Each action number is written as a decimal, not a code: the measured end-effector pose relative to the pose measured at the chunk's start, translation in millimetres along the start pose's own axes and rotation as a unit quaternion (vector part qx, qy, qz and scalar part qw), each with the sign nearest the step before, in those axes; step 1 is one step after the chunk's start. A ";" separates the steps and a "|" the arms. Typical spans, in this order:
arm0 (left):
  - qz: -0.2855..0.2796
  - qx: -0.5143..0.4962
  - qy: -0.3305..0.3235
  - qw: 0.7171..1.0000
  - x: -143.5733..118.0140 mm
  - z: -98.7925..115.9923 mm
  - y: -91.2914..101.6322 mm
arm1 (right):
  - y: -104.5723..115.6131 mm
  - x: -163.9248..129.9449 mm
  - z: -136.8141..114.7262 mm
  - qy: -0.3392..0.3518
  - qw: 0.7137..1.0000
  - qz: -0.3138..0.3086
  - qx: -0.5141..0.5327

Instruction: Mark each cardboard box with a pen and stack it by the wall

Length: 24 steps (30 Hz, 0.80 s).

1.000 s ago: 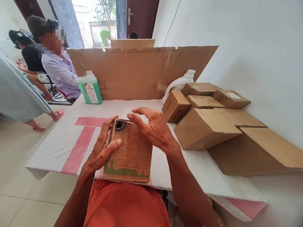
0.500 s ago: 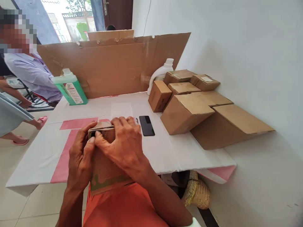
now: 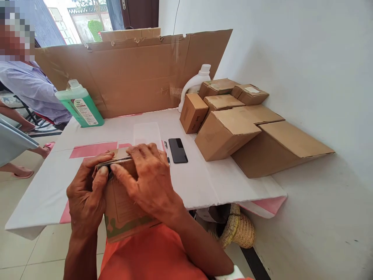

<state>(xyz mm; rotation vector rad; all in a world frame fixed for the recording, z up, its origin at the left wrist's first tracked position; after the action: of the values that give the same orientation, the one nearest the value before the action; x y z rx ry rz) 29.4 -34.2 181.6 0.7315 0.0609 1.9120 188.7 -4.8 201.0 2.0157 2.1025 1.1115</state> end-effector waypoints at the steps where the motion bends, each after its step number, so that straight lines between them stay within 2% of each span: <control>1: 0.008 0.007 0.002 1.000 -0.2 0.2 0.9 | 8.5 0.0 9.8 0.002 0.998 0.026 0.058; 3: 0.016 0.013 0.002 1.000 -0.8 1.3 1.4 | 28.5 0.2 46.3 -0.033 0.980 0.114 0.158; 4: 0.015 0.009 -0.002 1.000 -1.2 2.4 0.6 | 37.0 -0.2 71.8 -0.073 0.968 0.162 0.179; 5: 0.013 0.001 -0.008 1.000 -1.8 4.0 -0.8 | 43.5 -1.0 99.3 -0.123 0.958 0.202 0.164; 6: 0.009 -0.008 -0.014 1.000 -2.4 5.7 -3.0 | 45.0 -0.9 126.3 -0.176 0.955 0.202 0.124; 7: 0.004 -0.015 -0.019 1.000 -3.1 7.5 -5.6 | 41.6 -0.1 151.9 -0.231 0.956 0.164 0.070; 9: -0.007 -0.022 -0.026 0.999 -4.4 10.9 -11.4 | 26.3 0.4 194.0 -0.322 0.944 0.047 -0.043; 11: -0.022 -0.018 -0.028 0.999 -4.9 13.3 -16.9 | 9.0 0.1 218.4 -0.363 0.926 -0.023 -0.100; 15: -0.030 0.000 -0.022 0.999 -2.6 13.6 -20.1 | -17.3 2.2 232.9 -0.382 0.916 -0.049 -0.110; 18: -0.015 0.011 -0.010 1.000 0.9 10.3 -17.0 | -23.3 5.9 238.9 -0.383 0.917 -0.051 -0.095; 22: -0.014 -0.010 -0.005 1.000 4.1 6.6 -15.4 | -11.9 14.1 237.9 -0.373 0.925 -0.040 -0.062; 24: -0.023 -0.030 0.004 0.999 4.8 4.2 -16.6 | 6.3 19.6 221.5 -0.353 0.935 0.017 -0.015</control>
<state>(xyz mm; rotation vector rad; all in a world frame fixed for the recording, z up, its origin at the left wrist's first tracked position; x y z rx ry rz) 43.8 -23.7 181.4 0.6774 0.0259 1.8649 296.6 114.9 47.7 2.0173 1.6589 0.3129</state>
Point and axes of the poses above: each hand's wrist, its own x-axis towards the middle knuckle, its own y-axis out of the back of the hand, z = x × y, the point moved 5 cm from there along x, towards the middle knuckle, and after that the axes turned 6 degrees about x, right-handed, at the moved point
